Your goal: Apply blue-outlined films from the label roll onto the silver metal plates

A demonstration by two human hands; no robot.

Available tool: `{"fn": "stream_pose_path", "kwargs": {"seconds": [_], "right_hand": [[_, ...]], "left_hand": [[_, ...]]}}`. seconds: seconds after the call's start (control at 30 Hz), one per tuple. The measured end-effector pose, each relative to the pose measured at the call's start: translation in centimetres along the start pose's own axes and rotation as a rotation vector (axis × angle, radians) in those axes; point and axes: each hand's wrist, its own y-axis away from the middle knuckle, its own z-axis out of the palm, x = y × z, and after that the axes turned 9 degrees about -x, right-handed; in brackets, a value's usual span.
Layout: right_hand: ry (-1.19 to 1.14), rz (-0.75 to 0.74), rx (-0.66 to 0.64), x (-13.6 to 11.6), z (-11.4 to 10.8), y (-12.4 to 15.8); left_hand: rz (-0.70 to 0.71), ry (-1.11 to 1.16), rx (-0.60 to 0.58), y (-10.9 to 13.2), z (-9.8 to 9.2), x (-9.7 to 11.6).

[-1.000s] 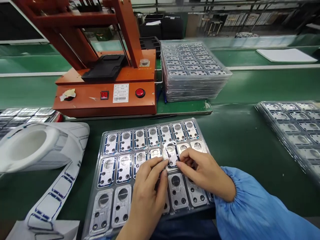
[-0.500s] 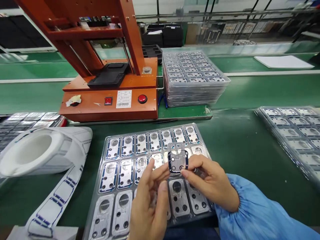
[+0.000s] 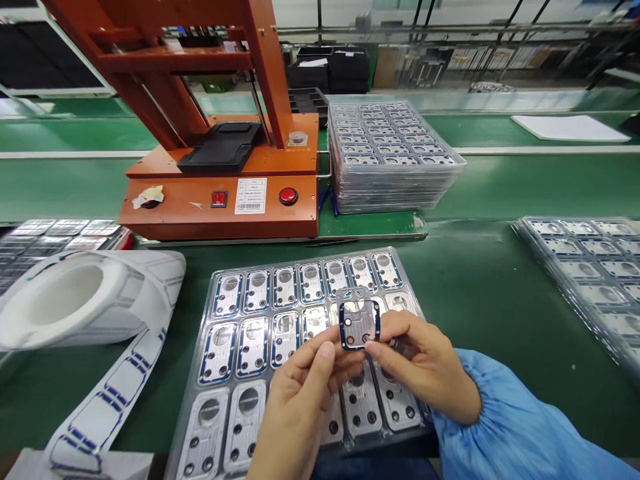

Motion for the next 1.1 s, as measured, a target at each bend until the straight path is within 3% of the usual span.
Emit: {"fn": "stream_pose_path", "kwargs": {"seconds": [0.33,0.63,1.1], "right_hand": [[-0.052,0.018,-0.076,0.1,0.0,-0.1],[-0.067,0.011,-0.090,0.1,0.0,0.0],[-0.065,-0.016,-0.121,-0.3,0.1,-0.2]], "left_hand": [[-0.019,-0.006,0.000,-0.2,0.4,0.0],[-0.013,-0.089,-0.011,-0.2,-0.4,-0.6],[0.190,-0.423,0.084,0.5,-0.7,-1.7]]}}
